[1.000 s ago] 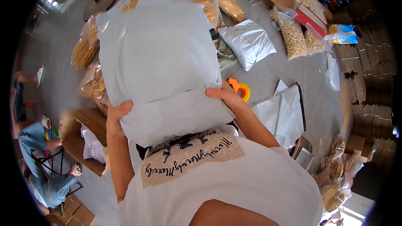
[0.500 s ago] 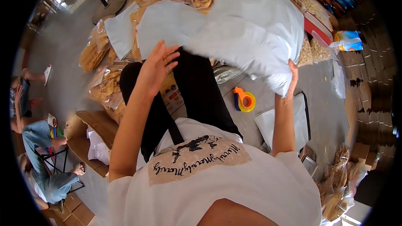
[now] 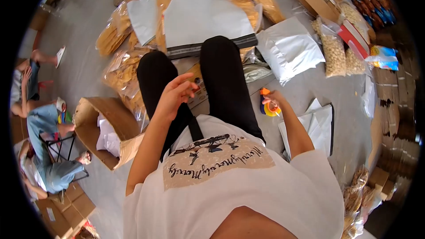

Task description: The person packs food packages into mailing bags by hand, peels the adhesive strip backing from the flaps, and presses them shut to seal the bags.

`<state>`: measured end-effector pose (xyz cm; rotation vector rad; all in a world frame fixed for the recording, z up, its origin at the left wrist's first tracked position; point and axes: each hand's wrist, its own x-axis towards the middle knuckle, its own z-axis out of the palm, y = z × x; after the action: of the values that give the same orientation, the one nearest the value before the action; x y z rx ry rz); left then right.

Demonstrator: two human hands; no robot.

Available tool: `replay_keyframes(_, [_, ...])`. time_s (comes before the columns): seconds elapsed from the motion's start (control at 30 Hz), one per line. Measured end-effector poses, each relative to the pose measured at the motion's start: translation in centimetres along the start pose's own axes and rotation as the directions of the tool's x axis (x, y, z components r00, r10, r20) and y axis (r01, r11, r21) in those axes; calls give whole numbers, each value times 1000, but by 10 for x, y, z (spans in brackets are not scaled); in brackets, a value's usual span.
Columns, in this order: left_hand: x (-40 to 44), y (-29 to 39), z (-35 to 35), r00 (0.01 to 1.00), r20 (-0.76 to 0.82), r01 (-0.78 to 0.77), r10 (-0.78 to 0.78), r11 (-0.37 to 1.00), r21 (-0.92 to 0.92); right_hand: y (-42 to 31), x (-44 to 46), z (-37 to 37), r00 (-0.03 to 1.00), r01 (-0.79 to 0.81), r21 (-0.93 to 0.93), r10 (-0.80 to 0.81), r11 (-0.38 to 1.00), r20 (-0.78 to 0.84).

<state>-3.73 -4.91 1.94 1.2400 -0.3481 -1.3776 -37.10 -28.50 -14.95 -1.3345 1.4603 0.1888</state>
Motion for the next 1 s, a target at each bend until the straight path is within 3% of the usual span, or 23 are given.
replay_keyframes(0.03, [1,-3,1,1000,-4,-25,25,998,57,-16,-4,7,993,117,89,-118,989,7])
replay_keyframes(0.07, [1,-3,4,999,-5,-46,47,996,81,-33,2,11,932,347,53,-338,936,-131])
replay_keyframes(0.1, [2,-4,5,997,23,-72,70,991,109,-51,6,15,803,557,-6,-540,831,-253])
replay_keyframes(0.13, [5,-4,7,994,54,-102,95,985,139,-101,-35,19,784,567,21,-532,823,-319])
replay_keyframes(0.2, [9,3,21,990,101,-110,97,985,130,-168,-86,32,568,816,109,-749,568,-342])
replay_keyframes(0.27, [8,8,44,947,148,-299,286,952,72,-217,-139,48,563,820,181,-821,542,-95])
replay_keyframes(0.33, [13,4,60,900,207,-386,385,922,-35,-246,-173,72,503,827,182,-844,533,185])
replay_keyframes(0.37, [18,0,61,901,293,-320,320,946,-48,-250,-179,83,444,826,246,-854,508,271])
replay_keyframes(0.43, [15,0,61,910,276,-307,309,950,-52,-261,-193,95,375,807,296,-831,511,412])
replay_keyframes(0.53, [3,7,37,923,263,-285,280,958,-21,-271,-208,107,415,681,404,-776,611,475])
replay_keyframes(0.57, [-4,11,28,918,281,-296,279,955,21,-271,-208,112,343,714,449,-827,538,445])
replay_keyframes(0.6, [-14,18,20,919,265,-304,290,953,11,-273,-207,114,336,715,443,-821,542,462])
replay_keyframes(0.67, [-37,34,4,903,375,-230,209,973,12,-276,-205,116,436,689,426,-805,586,402])
replay_keyframes(0.73, [-47,35,-7,927,305,-233,220,972,7,-277,-201,126,428,624,489,-791,609,438])
replay_keyframes(0.83, [-44,21,-11,937,35,-317,347,891,-326,-274,-208,153,417,717,365,-785,594,458])
replay_keyframes(0.87, [-41,21,-13,936,42,-316,348,889,-331,-268,-196,164,383,733,370,-795,571,470])
replay_keyframes(0.93, [-35,19,-11,926,-131,-376,354,842,-388,-270,-195,165,457,726,299,-759,620,463])
replay_keyframes(1.0, [-23,16,-14,916,-184,-399,357,858,-323,-272,-185,151,493,688,287,-719,667,489])
